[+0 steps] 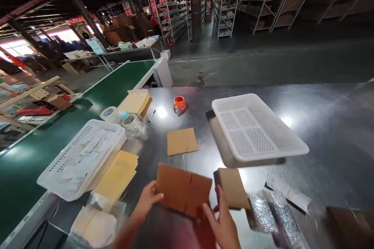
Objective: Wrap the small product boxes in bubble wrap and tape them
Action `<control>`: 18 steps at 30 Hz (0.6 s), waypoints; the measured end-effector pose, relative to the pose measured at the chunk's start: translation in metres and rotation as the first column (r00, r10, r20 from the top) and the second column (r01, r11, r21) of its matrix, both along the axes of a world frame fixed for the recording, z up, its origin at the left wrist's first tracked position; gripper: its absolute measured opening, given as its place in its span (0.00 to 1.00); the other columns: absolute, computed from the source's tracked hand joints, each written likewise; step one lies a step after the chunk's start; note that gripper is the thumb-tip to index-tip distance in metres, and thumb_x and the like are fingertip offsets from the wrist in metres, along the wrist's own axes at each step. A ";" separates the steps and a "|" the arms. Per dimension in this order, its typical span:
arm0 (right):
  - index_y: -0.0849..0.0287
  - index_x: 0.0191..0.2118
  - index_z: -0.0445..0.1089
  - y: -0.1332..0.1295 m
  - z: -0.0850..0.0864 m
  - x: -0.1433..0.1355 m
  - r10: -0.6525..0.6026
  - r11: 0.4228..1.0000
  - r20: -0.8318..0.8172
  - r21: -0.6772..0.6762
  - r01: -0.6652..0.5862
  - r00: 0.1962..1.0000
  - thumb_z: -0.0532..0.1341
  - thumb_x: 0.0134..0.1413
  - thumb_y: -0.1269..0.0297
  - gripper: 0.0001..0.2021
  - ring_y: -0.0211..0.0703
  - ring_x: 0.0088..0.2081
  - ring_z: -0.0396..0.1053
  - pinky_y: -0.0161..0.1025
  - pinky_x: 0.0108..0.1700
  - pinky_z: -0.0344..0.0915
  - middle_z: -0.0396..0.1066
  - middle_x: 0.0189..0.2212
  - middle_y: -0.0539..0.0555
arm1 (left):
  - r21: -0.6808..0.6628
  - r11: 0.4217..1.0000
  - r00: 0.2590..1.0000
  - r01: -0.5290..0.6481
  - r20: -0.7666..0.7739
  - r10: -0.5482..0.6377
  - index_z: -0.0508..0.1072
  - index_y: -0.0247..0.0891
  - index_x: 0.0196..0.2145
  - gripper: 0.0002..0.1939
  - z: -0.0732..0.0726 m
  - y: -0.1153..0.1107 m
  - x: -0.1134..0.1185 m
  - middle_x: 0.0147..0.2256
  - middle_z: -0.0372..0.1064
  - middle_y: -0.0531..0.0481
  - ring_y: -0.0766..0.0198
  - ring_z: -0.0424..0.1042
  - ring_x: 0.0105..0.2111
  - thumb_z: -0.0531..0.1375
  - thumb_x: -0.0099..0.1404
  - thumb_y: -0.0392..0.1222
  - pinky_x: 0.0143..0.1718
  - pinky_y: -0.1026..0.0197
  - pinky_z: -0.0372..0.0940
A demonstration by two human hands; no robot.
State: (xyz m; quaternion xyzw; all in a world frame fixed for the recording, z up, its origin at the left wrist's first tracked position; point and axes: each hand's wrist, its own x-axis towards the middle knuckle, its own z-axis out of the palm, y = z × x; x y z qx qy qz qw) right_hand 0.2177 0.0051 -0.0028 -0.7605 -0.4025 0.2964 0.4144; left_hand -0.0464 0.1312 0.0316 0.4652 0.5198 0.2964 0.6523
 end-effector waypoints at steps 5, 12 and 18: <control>0.55 0.38 0.70 -0.032 0.013 -0.055 -0.100 0.993 -0.297 -0.091 0.076 0.950 0.57 0.48 0.36 0.26 0.51 0.40 0.73 0.45 0.43 0.69 0.75 0.35 0.56 | -0.012 0.998 0.962 -0.063 -0.266 0.058 0.76 0.40 0.39 0.30 -0.040 -0.113 -0.030 0.43 0.76 0.41 0.40 0.69 0.53 0.72 0.38 0.56 0.55 0.47 0.65; 0.54 0.43 0.65 -0.086 -0.007 -0.089 -0.119 0.991 -0.214 0.037 0.130 0.969 0.57 0.51 0.39 0.24 0.52 0.43 0.71 0.46 0.45 0.69 0.71 0.42 0.58 | -0.203 0.967 0.988 -0.154 -0.038 0.149 0.65 0.46 0.56 0.43 -0.032 -0.146 -0.043 0.59 0.65 0.40 0.49 0.55 0.65 0.65 0.46 0.67 0.60 0.53 0.59; 0.55 0.55 0.59 -0.106 0.003 -0.097 0.027 0.999 -0.245 0.031 -0.020 0.969 0.56 0.53 0.56 0.23 0.52 0.55 0.66 0.48 0.57 0.63 0.67 0.53 0.60 | -0.197 0.980 0.976 -0.039 -0.218 -0.004 0.72 0.37 0.50 0.43 -0.005 -0.127 -0.047 0.46 0.76 0.37 0.44 0.70 0.55 0.69 0.40 0.65 0.56 0.49 0.64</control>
